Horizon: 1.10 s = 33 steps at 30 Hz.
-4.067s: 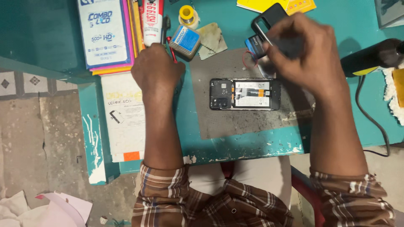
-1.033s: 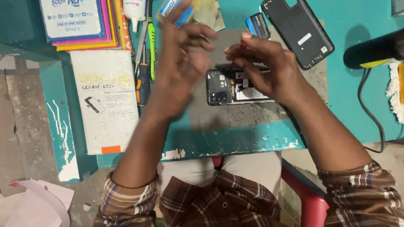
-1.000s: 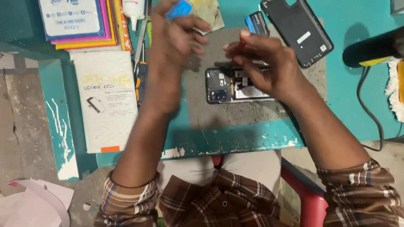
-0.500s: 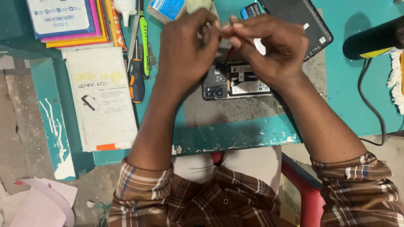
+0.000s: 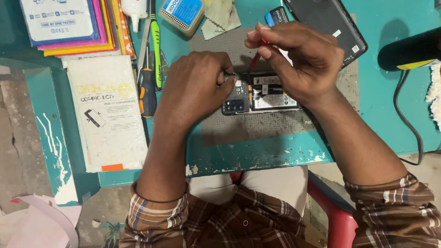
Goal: The person disassembles a smartphone at a repair workbench. They use a red pry tool to open the phone's back, remove the back cover, disconnect internal components, and work the battery out of the phone body by hand while holding the device.
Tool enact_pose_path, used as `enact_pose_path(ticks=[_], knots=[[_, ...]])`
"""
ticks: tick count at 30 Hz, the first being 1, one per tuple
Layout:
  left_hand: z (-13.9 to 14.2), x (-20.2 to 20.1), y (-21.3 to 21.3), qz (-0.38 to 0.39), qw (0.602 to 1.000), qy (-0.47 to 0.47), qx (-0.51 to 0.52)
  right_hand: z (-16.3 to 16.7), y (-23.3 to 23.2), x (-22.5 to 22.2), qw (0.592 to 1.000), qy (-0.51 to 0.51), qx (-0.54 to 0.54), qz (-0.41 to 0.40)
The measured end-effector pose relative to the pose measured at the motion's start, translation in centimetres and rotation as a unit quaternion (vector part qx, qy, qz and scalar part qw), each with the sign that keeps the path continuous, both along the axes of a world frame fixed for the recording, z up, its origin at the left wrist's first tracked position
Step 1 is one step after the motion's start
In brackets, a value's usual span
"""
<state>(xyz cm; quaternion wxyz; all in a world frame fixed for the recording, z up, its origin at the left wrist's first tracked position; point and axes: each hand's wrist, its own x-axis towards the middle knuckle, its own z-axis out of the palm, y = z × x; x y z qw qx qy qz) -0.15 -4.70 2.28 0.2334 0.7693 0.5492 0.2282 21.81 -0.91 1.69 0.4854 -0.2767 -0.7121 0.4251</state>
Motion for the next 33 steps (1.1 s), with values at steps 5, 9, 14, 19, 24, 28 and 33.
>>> enact_pose_path(ticks=[5,9,14,19,24,28,33], knots=[[-0.1,0.0,0.3,0.001,1.000,-0.001,-0.018,-0.6,0.5,-0.3,0.987,0.008,0.159,0.016],[-0.3,0.1,0.3,-0.002,1.000,0.000,-0.014,-0.5,0.2,-0.3,0.990,-0.019,0.139,-0.011],[-0.3,0.2,0.4,-0.004,1.000,-0.011,-0.021,-0.1,-0.1,-0.5,0.987,-0.049,0.150,-0.013],[-0.3,0.2,0.6,-0.003,0.999,-0.013,-0.035,-0.5,-0.2,0.0,0.988,-0.025,0.149,-0.003],[-0.5,0.4,0.7,0.003,0.999,-0.022,-0.044,-1.1,0.1,0.1,0.993,-0.006,0.113,0.035],[-0.5,0.5,0.9,0.010,0.998,-0.015,-0.059,-1.0,0.2,0.1,0.989,-0.016,0.147,0.018],[-0.5,0.4,0.8,0.012,0.998,-0.016,-0.056,-0.7,-0.1,0.2,0.995,-0.026,0.099,0.016]])
